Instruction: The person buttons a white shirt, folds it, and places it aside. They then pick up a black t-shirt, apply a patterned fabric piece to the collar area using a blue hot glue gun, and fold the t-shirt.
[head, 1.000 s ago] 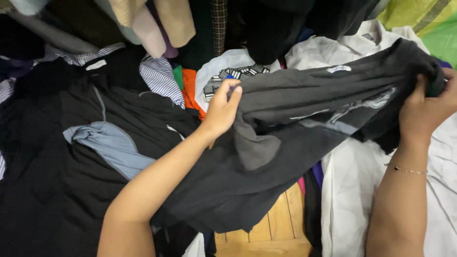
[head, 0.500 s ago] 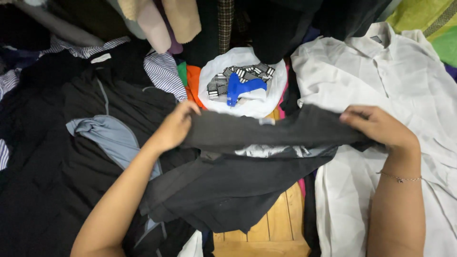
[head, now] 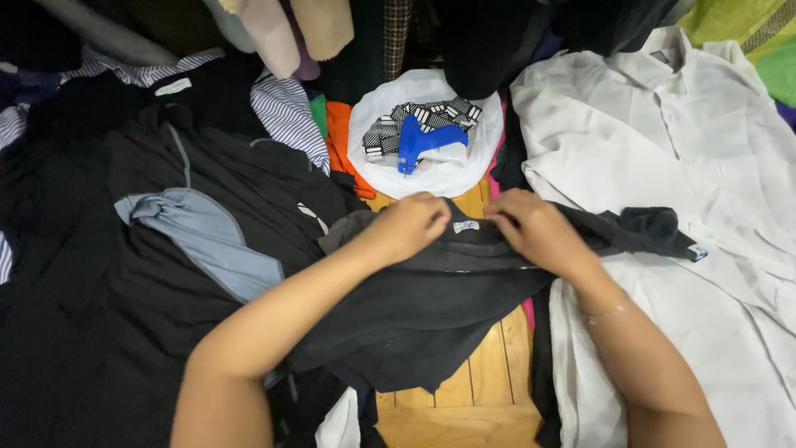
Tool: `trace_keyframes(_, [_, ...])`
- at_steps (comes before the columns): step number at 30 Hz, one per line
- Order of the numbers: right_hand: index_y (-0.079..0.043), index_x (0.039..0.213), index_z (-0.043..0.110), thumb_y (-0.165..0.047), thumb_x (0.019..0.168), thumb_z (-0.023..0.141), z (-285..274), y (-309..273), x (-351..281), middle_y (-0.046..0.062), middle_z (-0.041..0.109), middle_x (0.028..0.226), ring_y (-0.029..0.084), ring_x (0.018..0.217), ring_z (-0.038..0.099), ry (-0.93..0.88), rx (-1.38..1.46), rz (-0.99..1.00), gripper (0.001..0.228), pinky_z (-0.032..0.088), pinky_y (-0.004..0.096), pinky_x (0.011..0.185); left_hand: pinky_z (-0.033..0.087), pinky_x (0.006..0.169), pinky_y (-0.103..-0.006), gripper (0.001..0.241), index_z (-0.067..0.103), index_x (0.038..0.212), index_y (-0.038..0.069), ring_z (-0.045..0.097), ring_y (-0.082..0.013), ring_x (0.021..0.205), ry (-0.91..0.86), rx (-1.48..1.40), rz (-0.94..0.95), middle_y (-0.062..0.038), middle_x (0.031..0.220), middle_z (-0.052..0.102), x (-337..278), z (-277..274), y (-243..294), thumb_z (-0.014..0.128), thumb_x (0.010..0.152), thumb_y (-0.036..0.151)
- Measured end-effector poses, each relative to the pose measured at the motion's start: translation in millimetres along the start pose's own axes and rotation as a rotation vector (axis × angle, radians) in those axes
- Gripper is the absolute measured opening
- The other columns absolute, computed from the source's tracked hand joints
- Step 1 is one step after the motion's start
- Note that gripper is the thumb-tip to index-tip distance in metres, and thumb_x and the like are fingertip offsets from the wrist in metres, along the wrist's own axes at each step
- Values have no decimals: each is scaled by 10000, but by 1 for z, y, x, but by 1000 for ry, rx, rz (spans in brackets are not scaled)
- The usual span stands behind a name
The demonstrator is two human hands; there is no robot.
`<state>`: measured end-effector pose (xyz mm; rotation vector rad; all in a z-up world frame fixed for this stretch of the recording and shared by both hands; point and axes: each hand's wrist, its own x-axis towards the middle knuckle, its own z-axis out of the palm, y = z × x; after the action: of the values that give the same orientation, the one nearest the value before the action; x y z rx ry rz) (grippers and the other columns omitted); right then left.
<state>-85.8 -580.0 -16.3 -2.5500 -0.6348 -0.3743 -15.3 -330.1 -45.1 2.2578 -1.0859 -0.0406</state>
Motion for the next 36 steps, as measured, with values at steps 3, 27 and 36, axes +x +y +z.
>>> trace_keyframes(3, [-42, 1028, 719, -12, 928, 694, 32, 18, -4, 101, 720, 984, 324, 974, 707, 32, 87, 64, 108, 579, 391, 850, 602, 797, -391, 174, 729, 1063, 93, 726, -340, 955, 3, -54, -9, -122, 929, 697, 21, 45, -12, 647, 948, 194])
trace_keyframes(27, [-97, 991, 733, -161, 820, 779, 39, 5, -8, 54, 700, 938, 253, 931, 716, -174, -18, 303, 188, 603, 384, 806, 570, 824, -364, 170, 734, 1003, 174, 638, -274, 989, 97, 43, -19, -52, 932, 638, 13, 91, -25, 758, 863, 267])
trace_keyframes(36, [-98, 967, 752, -124, 879, 743, 43, 65, 28, 62, 725, 933, 291, 929, 726, -54, -144, 281, 93, 582, 390, 834, 609, 746, -414, 242, 683, 1003, 127, 722, -341, 868, 122, 27, -32, -120, 875, 674, 28, 99, -40, 530, 1039, 311])
